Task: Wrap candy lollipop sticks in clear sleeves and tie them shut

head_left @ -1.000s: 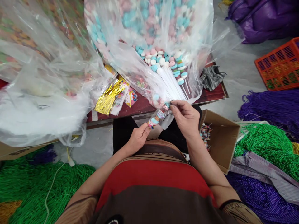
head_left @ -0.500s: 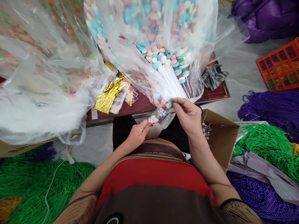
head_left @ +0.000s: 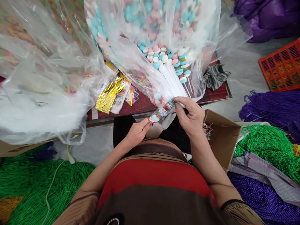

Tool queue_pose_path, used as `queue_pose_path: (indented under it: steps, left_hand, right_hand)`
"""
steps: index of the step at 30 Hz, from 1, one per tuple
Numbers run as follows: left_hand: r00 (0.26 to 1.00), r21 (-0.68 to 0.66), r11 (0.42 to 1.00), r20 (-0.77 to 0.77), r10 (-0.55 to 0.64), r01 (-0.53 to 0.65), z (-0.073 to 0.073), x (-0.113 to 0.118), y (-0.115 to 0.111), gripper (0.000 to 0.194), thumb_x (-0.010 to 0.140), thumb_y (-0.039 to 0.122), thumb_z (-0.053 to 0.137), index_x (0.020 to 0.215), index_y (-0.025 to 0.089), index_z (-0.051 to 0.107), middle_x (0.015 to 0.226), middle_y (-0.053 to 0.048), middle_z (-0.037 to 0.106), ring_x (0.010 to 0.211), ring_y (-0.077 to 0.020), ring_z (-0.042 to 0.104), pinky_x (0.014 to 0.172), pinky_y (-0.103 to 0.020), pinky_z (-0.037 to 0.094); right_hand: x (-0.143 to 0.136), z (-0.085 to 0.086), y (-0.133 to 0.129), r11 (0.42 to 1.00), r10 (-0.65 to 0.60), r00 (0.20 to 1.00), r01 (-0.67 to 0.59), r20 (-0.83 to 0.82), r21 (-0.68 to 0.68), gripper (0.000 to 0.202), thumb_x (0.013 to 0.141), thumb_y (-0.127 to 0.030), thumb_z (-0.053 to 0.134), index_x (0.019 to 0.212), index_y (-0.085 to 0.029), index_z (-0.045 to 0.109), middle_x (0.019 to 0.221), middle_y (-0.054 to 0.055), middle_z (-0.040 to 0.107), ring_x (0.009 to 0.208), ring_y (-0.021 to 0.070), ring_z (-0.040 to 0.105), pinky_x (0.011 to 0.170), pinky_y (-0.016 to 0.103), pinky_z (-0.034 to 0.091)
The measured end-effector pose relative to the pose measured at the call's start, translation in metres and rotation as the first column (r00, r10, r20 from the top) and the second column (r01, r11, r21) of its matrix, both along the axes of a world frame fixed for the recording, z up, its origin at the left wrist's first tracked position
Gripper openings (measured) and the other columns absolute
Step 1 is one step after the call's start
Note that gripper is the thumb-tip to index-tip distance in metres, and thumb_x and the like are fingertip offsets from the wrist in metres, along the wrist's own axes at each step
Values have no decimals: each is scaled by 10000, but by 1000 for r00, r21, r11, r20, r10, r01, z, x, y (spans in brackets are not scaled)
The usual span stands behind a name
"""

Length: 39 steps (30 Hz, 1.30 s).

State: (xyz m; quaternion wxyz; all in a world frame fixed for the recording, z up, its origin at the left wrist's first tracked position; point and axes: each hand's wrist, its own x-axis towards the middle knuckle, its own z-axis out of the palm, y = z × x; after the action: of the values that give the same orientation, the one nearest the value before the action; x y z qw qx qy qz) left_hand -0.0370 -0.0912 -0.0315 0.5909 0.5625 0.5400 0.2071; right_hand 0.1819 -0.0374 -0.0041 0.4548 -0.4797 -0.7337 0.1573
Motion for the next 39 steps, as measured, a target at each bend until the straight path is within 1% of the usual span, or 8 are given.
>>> queue_pose_path:
  steps: [5,10,15,22,27,30,33,39]
  left_hand:
    - [1000,-24,1000,12,-19,20,1,-2,1,591,917,724,393,754,169,516,603,60,358,523,-81,306,543,-221,251]
    - [999,-37,999,48,-14,16,4,0,3,583,920,715,399,804,163,546,635,50,395,545,-87,336,568,-227,290]
    - [997,-52,999,81,11,-7,2,2,2,551,928,687,419,829,162,556,642,49,395,556,-90,350,571,-226,302]
    - [996,-74,997,83,21,-14,4,0,4,550,940,674,403,876,156,576,627,54,379,536,-84,323,538,-218,263]
    - [998,-54,999,55,-8,11,8,-4,9,577,922,702,418,796,156,557,623,52,378,543,-82,322,545,-219,249]
    - [999,-50,999,49,-11,13,7,-7,9,571,921,703,420,793,160,543,616,58,358,528,-76,297,530,-214,240]
    - [999,-60,998,47,-14,17,4,-9,9,553,936,683,410,863,158,566,608,63,354,517,-76,296,520,-211,247]
    - [999,-55,998,28,-17,19,4,-5,12,573,929,696,405,928,154,588,614,58,378,529,-83,326,531,-218,262]
  right_hand:
    - [-1,-4,-2,1000,10,999,-10,42,0,191,877,-74,600,1017,-158,698,986,62,720,936,162,694,870,305,563]
    - [-6,-9,-11,976,-157,969,123,-192,-177,239,913,-132,604,1111,-188,725,1065,30,723,983,137,699,890,270,573]
    - [-10,-16,-13,977,-174,944,129,-279,-172,213,882,-111,641,1037,-212,746,987,-5,734,904,99,705,838,202,570]
    - [-10,-14,-11,985,-158,982,149,-105,-84,288,907,-116,603,1163,-196,709,1044,33,726,922,142,712,866,264,589]
    - [-3,-9,-6,994,-105,994,104,-24,-10,237,894,-110,620,1088,-198,724,1018,29,729,946,166,706,895,306,578]
    - [0,-8,-5,996,-79,997,80,13,-40,234,904,-130,602,1092,-201,722,1028,37,727,957,177,701,909,334,569]
    - [-4,-9,-6,990,-70,996,63,-55,-124,214,914,-142,586,1059,-196,734,1033,35,727,965,164,702,911,317,573]
    - [-16,-19,-15,970,-166,938,100,-305,-220,211,912,-157,612,1067,-207,745,1021,18,729,945,140,704,889,294,583]
